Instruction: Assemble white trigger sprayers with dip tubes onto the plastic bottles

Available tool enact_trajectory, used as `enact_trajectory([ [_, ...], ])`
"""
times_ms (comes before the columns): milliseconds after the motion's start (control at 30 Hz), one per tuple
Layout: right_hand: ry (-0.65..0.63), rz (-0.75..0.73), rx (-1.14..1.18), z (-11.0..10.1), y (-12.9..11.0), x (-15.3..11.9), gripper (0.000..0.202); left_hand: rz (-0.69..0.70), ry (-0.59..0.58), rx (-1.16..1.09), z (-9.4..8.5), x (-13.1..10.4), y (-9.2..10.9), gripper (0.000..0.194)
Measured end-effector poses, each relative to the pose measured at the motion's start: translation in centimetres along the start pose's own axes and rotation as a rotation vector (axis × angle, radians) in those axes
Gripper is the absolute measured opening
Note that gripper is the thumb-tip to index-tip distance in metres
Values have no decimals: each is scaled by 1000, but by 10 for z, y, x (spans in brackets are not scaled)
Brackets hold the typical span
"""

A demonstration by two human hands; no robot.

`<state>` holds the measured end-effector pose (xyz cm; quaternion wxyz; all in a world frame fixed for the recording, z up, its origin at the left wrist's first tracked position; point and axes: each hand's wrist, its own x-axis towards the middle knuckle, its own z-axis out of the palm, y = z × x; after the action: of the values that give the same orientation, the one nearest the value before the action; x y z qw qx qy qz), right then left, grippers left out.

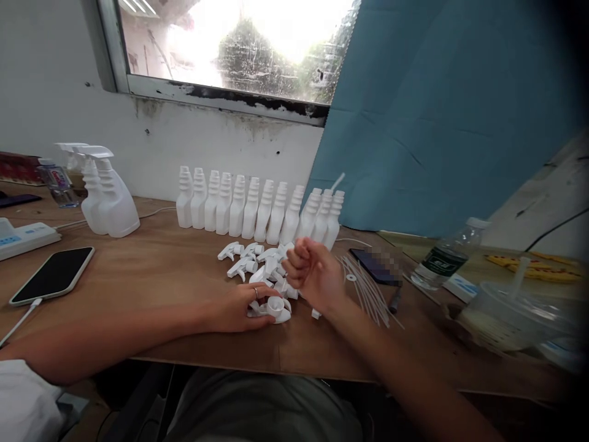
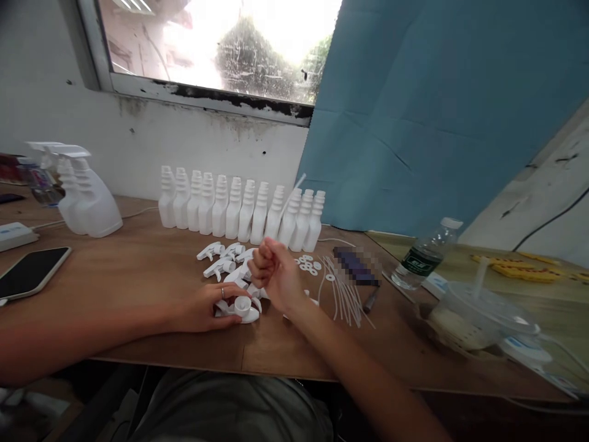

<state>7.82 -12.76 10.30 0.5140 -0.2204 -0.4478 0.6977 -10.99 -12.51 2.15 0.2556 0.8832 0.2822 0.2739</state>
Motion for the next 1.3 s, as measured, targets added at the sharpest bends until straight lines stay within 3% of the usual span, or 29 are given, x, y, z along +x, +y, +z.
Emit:
enact_trajectory([
  [67, 4, 22, 56, 6, 15, 4, 48, 9, 12, 1, 0, 1, 0, 44],
  [233, -50, 7, 122, 4, 33, 10, 51, 4, 22, 2, 1, 3, 1, 41],
  [533, -72, -6, 80, 2, 41, 9, 53, 11, -1, -7, -1, 3, 4, 38],
  [767, -35, 34, 47, 5, 48, 7, 54, 69, 12, -57, -2, 5, 7, 23],
  [1067, 43, 55, -4, 5, 51, 7, 49, 37, -9, -55, -1, 5, 5, 24],
  [1300, -36, 38, -69, 2, 53, 2, 49, 25, -13, -67, -1, 4, 7, 20],
])
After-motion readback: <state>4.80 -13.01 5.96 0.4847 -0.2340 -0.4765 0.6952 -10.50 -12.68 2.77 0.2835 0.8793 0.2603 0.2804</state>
